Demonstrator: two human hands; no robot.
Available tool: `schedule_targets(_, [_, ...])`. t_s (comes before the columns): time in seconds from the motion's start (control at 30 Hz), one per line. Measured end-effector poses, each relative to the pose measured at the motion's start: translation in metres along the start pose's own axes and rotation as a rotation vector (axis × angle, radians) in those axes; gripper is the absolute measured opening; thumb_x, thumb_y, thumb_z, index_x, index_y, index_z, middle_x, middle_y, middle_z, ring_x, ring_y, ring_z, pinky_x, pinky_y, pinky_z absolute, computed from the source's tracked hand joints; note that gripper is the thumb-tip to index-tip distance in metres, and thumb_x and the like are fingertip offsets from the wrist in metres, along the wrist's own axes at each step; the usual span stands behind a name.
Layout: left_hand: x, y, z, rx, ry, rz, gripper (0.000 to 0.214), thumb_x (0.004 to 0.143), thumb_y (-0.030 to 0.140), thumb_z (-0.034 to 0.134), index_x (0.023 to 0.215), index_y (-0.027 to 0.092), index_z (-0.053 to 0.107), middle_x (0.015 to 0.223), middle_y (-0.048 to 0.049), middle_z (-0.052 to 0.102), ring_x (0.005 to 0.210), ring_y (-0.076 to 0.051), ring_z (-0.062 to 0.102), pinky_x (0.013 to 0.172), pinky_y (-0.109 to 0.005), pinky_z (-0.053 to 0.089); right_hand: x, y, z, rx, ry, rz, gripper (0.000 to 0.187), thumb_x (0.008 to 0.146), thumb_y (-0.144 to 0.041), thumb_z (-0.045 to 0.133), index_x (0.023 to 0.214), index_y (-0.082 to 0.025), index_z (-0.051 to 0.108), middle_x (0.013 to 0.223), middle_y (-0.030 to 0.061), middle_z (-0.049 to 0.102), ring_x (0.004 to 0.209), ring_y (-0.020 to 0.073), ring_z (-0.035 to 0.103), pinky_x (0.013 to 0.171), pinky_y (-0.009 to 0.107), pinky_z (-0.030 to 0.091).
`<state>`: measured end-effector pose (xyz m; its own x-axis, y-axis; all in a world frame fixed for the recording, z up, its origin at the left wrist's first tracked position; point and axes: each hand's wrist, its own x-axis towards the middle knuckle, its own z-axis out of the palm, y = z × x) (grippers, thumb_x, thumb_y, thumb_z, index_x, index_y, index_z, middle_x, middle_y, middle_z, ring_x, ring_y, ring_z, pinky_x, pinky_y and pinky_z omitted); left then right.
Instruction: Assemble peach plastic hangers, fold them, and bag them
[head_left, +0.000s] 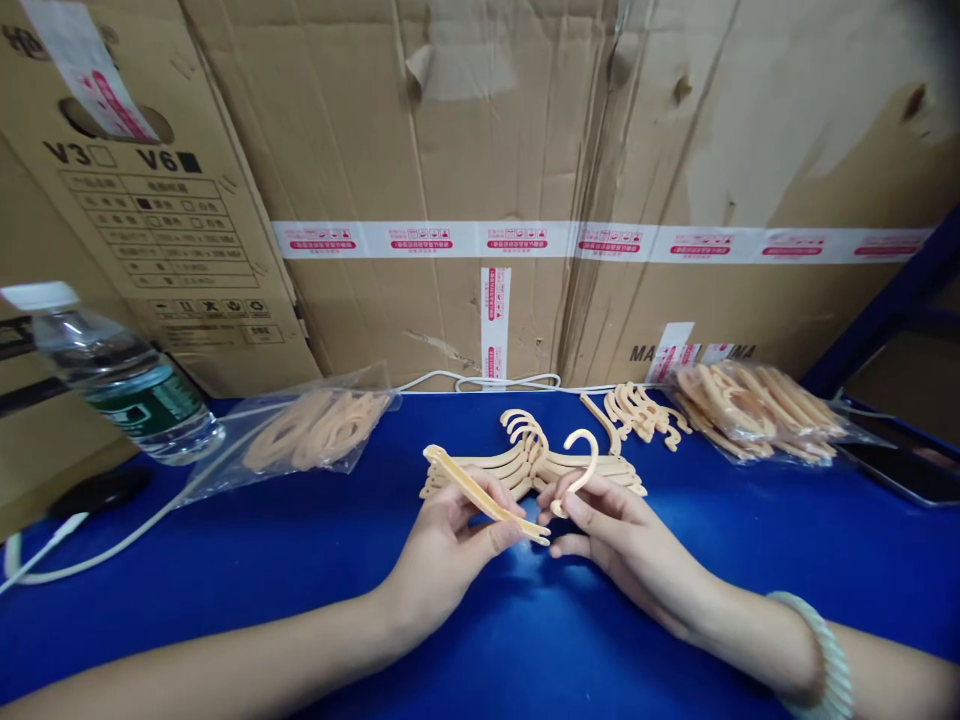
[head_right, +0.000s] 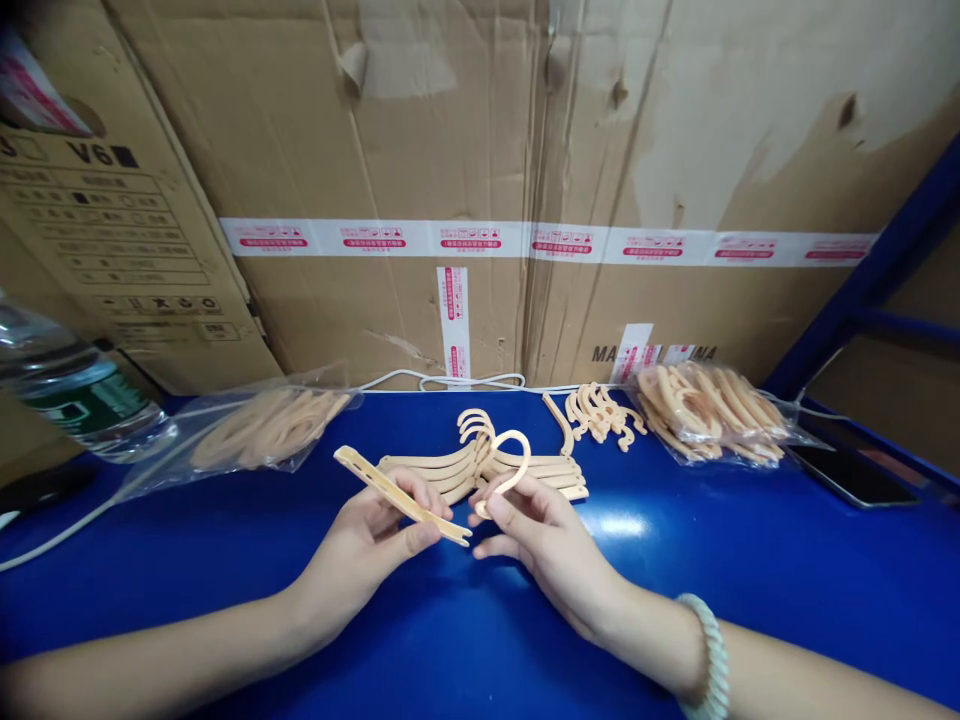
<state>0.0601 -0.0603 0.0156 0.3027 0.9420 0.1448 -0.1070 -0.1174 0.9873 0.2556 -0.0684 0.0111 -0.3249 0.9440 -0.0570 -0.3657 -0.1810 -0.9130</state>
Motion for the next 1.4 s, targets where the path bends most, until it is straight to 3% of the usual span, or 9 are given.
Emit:
schedule_targets(0.27, [-0.004, -0.007, 0.001, 0.046, 0.016, 0.009, 0.018, 0.077, 0.022, 0.073, 0.072, 0.020, 0.056, 0.074, 0.0031, 0.059, 0.076, -0.015, 0.064, 0.073, -0.027, 0.052, 0.006, -0.003, -0.006, 0.012, -0.183, 0.084, 0.021, 0.081, -0.033, 0.075, 0.085, -0.014, 0.068, 0.087, 0.0062, 0.068, 0.081, 0.0165, 0.069, 0.073, 0.028, 0.058])
schedule_targets(0.67, [-0.005, -0.005, 0.003, 0.079, -0.015, 0.002, 0.021, 0.078, 0.023, 0.070, 0.067, 0.021, 0.052, 0.074, 0.0013, 0.061, 0.074, -0.016, 0.065, 0.069, -0.026, 0.052, 0.008, -0.005, -0.007, 0.039, -0.209, 0.098, 0.019, 0.079, -0.030, 0.076, 0.081, -0.013, 0.068, 0.080, 0.0053, 0.069, 0.078, 0.0157, 0.070, 0.077, 0.030, 0.056])
schedule_targets(0.93, [-0.007, -0.005, 0.002, 0.186, -0.028, 0.063, 0.022, 0.080, 0.021, 0.067, 0.064, 0.020, 0.053, 0.076, -0.0004, 0.063, 0.078, -0.018, 0.064, 0.071, -0.028, 0.050, 0.008, -0.002, -0.004, 0.008, -0.158, 0.097, 0.025, 0.075, -0.031, 0.080, 0.082, -0.015, 0.062, 0.071, 0.0020, 0.069, 0.073, 0.0147, 0.070, 0.074, 0.027, 0.055])
schedule_targets(1.4, [-0.005, -0.004, 0.005, 0.140, -0.013, -0.047, 0.021, 0.074, 0.023, 0.069, 0.064, 0.020, 0.051, 0.070, 0.0012, 0.062, 0.067, -0.015, 0.063, 0.062, -0.024, 0.049, 0.010, 0.007, -0.002, -0.168, -0.029, 0.022, 0.038, 0.064, -0.041, 0.085, 0.079, -0.018, 0.059, 0.063, 0.0001, 0.070, 0.059, 0.0140, 0.067, 0.063, 0.027, 0.054])
